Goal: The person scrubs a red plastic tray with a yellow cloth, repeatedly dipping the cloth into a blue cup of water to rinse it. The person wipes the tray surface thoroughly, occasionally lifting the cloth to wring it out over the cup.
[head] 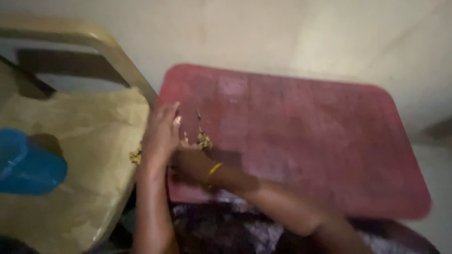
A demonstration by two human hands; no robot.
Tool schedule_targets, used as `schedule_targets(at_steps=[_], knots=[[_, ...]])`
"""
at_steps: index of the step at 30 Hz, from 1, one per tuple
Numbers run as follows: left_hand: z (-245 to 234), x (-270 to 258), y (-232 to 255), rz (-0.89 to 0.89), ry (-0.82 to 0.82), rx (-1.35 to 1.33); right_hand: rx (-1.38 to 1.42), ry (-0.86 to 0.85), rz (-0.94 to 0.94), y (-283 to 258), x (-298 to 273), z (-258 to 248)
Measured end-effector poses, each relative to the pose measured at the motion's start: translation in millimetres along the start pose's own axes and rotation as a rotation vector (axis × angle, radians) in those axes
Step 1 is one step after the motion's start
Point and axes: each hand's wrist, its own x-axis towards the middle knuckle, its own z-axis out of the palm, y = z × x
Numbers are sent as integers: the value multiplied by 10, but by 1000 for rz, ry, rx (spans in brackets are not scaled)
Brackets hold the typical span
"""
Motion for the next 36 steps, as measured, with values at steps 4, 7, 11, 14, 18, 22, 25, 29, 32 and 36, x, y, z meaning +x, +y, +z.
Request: schedule_targets(at_steps=[4,7,11,14,18,22,25,29,32,36], knots=[[298,1,109,54,-171,81,-156,123,-138,-100,-925,-466],[555,-55,301,130,-279,131,104,-140,276,85,-1931,-877],[757,-102,506,155,-455,177,228,-29,448,827,-3314,-1428],[807,-131,591,104,-566,221,-264,-87,321,1309,-4292,-1838],[831,-160,645,107,-584,241,-536,-345,740,1431,-5007,-2415],[878,-179,696,133,-600,259,-818,-610,949,1464,-4637,-2781],[882,-201,768,173,-536,229,-751,-249,668,1149,-3795,-2909],[807,-380,996,277,-313,57,-482,244,358,421,-2984,-3136],[794,-653,1299,378,-136,-102,-482,420,476,371,-2911,-3131],[1207,-581,1886,512,-347,-4,-239,687,640,843,-3440,-2869]])
